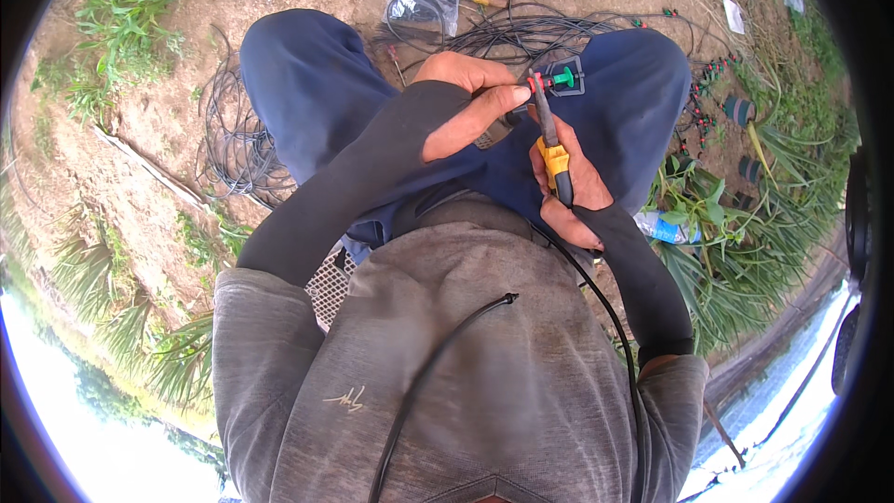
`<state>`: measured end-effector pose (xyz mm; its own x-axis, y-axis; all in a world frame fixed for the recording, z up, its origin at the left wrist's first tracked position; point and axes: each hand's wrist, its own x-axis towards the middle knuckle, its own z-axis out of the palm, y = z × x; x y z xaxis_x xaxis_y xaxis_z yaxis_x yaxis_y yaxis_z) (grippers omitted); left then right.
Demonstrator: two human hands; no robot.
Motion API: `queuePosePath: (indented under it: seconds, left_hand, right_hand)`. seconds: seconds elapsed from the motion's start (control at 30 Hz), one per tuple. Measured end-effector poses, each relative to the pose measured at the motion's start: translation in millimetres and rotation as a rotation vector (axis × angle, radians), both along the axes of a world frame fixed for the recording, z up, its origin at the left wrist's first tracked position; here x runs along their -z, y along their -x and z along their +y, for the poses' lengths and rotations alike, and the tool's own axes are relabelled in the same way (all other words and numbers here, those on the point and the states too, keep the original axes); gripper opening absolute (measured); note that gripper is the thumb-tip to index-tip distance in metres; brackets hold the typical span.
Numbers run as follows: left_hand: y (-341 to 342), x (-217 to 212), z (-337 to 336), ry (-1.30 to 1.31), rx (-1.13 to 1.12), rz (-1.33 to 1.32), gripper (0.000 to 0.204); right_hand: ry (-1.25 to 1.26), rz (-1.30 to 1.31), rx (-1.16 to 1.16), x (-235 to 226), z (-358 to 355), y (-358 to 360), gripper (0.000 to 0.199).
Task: The person sits on the ground and assembles irrigation lines by stripping wire ends with pliers, inserting them into black connectors, and attaching green and red fittings. The person handles multiple wire segments and tools throughout the process.
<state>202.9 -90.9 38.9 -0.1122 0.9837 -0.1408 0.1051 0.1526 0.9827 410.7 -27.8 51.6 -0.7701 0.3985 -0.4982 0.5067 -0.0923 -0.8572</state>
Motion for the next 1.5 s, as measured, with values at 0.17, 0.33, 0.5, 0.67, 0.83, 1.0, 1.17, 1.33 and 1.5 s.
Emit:
queuePosePath:
  seconds: [0.17, 0.33, 0.5, 0.67, 0.83, 1.0, 1.17, 1.33, 1.5]
  left_hand:
    - [-7, 1, -1, -0.021, -0.025, 0.168, 0.029]
    - [5, 6, 6, 0.173, 0.030, -0.363, 0.024]
    - [-6, 8, 5, -0.019, -0.063, -0.053, 0.022]
    - [-15, 7, 3, -0.114, -0.124, 0.270, 0.021]
    - [-15, 14, 3, -0.223, -0.105, 0.493, 0.018]
    - [-16, 14, 1, -0.111, -0.155, 0.293, 0.018]
    - [-15, 18, 2, 0.001, -0.171, 0.190, 0.023]
    - [-1, 20, 10, 0.222, -0.125, -0.433, 0.026]
    - [17, 18, 15, 0.272, -0.047, -0.569, 0.025]
  right_hand:
    - [-0.026, -0.090, -0.005, -4, 2, 0, 0.093]
    - [-0.181, -0.001, -0.088, 0, 11, -2, 0.093]
    - [-0.210, 0.007, -0.108, 1, 13, -2, 0.093]
    - [-0.238, 0.016, -0.132, 1, 15, -1, 0.093]
    - [-0.267, 0.023, -0.154, 2, 18, 1, 0.093]
    - [-0.292, 0.025, -0.173, 4, 20, -1, 0.093]
    - [-0.339, 0.027, -0.187, 2, 27, -4, 0.093]
    - [-0.354, 0.054, -0.162, 5, 38, -9, 0.093]
    - [0.021, 0.128, 0.096, 5, 30, -19, 0.085]
